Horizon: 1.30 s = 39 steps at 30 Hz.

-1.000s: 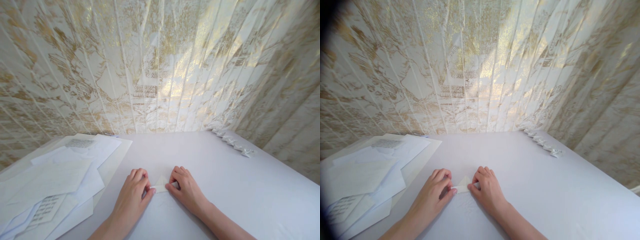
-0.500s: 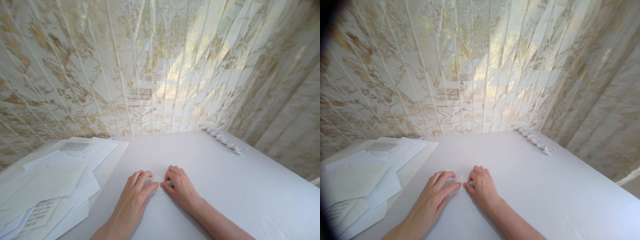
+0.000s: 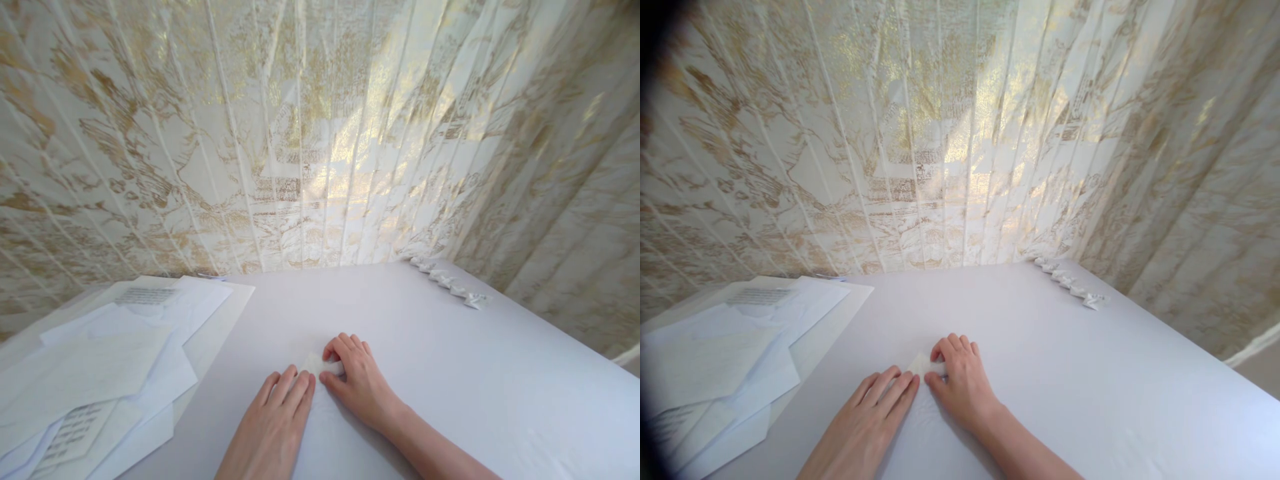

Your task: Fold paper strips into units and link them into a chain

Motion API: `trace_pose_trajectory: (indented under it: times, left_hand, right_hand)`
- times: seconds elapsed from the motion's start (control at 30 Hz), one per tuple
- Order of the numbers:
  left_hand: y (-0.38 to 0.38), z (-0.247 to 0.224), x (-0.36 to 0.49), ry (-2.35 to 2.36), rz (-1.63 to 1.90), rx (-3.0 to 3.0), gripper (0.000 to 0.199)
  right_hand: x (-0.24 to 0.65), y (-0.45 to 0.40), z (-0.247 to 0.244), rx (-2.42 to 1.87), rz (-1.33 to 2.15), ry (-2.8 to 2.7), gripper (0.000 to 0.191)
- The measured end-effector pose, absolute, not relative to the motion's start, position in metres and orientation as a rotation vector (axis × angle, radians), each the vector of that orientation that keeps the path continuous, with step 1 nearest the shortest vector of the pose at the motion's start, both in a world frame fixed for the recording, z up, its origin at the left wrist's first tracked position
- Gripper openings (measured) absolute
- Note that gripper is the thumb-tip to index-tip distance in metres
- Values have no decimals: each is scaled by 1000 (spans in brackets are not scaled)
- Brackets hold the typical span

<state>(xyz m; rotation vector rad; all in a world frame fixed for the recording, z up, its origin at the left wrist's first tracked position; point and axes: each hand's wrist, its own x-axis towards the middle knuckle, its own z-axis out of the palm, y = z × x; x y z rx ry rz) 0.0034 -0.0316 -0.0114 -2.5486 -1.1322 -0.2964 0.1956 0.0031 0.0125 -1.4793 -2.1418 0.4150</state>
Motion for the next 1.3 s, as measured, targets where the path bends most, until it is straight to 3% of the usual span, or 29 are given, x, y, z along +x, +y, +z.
trace_pose_trajectory:
  times: [0.4, 0.57, 0.7, 1.07, 1.3]
  left_hand:
    - [-41, -24, -36, -1202, -409, -2500, 61]
    - [-29, -14, -23, -1331, -625, -2514, 39]
    - [-15, -2, -6, -1433, -606, -2605, 22]
    - [-2, 10, 5, -1222, -704, -2508, 28]
    - [-7, 15, 4, -1169, -978, -2454, 15]
  right_hand:
    - [228, 1, 10, -1385, 544, -2052, 42]
    - [210, -2, 9, -1103, 535, -2114, 38]
    - [195, 0, 9, -1110, 523, -2198, 37]
    - [188, 12, 8, -1178, 285, -2237, 18]
    - [171, 23, 9, -1084, 56, -2289, 12]
